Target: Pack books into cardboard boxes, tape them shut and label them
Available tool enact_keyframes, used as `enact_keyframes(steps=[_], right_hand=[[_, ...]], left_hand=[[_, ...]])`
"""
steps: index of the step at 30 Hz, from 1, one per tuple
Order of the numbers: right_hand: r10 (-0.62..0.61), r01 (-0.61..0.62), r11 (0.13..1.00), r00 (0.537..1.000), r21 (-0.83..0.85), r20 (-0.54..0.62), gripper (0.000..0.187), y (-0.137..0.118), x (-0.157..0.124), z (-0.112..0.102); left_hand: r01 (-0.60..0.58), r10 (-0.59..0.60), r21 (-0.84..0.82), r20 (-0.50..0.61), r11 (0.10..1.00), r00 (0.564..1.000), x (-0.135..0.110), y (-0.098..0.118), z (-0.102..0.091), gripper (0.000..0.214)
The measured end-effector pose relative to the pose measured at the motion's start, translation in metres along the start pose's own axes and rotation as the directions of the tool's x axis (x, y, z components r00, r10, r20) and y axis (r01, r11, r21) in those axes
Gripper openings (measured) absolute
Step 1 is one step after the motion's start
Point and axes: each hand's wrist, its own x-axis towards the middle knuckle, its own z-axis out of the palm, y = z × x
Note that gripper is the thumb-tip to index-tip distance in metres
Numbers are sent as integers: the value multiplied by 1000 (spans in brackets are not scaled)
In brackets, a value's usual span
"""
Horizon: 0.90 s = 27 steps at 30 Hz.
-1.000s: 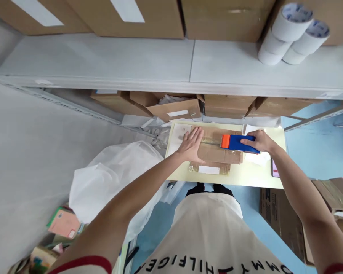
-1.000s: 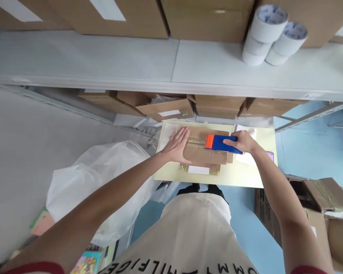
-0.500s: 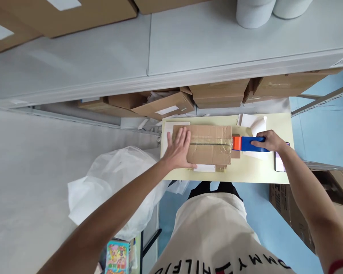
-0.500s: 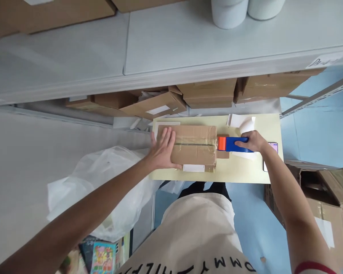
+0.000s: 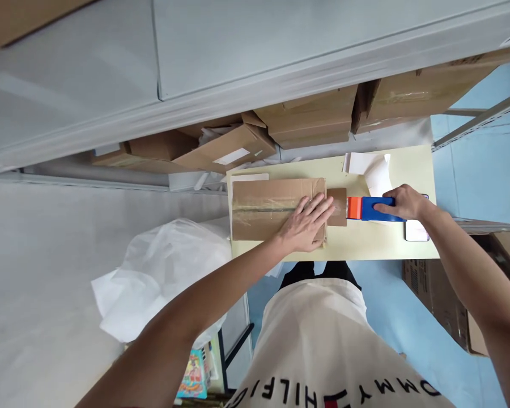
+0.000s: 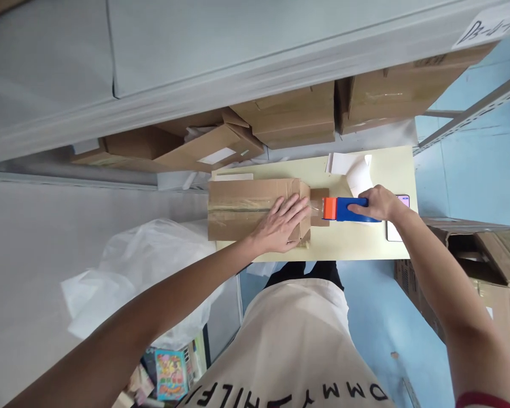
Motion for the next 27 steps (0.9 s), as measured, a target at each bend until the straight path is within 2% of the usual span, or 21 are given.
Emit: enact_keyframes(steps=[2,4,7,9,11,13,16,19,22,25,27], right_hand=[[73,-76,990,997,-117,-28,65,-21,2,-3],[91,-112,980,987,-165,-131,64,-53,10,0],[34,-75,983,970,-166,-241,49,-96,25,14],[51,-99,978,968,-185,-247,36,-109,26,24],[120,-164,969,966,-185,-229,32,-103,14,33],[187,-228,965,944,-128,-272,36,-84,-9,42],[293,-304,952,866,39,-405,36,-52,-51,61],[332,-301,943,810,142,-484,25,-39,-77,99],[359,-300,933,791,197,-496,31,-46,-77,145],[461,-370,886,760,279,-457,37,-61,-65,182],[490,-388,871,742,302,-458,44,-71,-61,197]], left_hand=[[12,-12,10,-6,1000,1000,4,4,-2,89],[25,-25,20,-7,999,1000,10,10,-5,92],[60,-60,25,-1,998,998,19,18,-9,87],[88,-88,-1,-4,996,996,23,21,-11,84],[97,-98,-54,-14,994,995,24,22,-12,91],[72,-76,-124,-28,990,997,21,18,-13,107],[45,-58,-194,-58,980,997,4,3,-10,113],[110,-125,-161,-87,981,988,-23,-19,-3,118],[226,-238,-102,-123,969,963,-45,-33,7,125],[348,-361,-96,-190,932,913,-58,-34,16,110],[396,-411,-112,-225,911,883,-68,-32,20,104]])
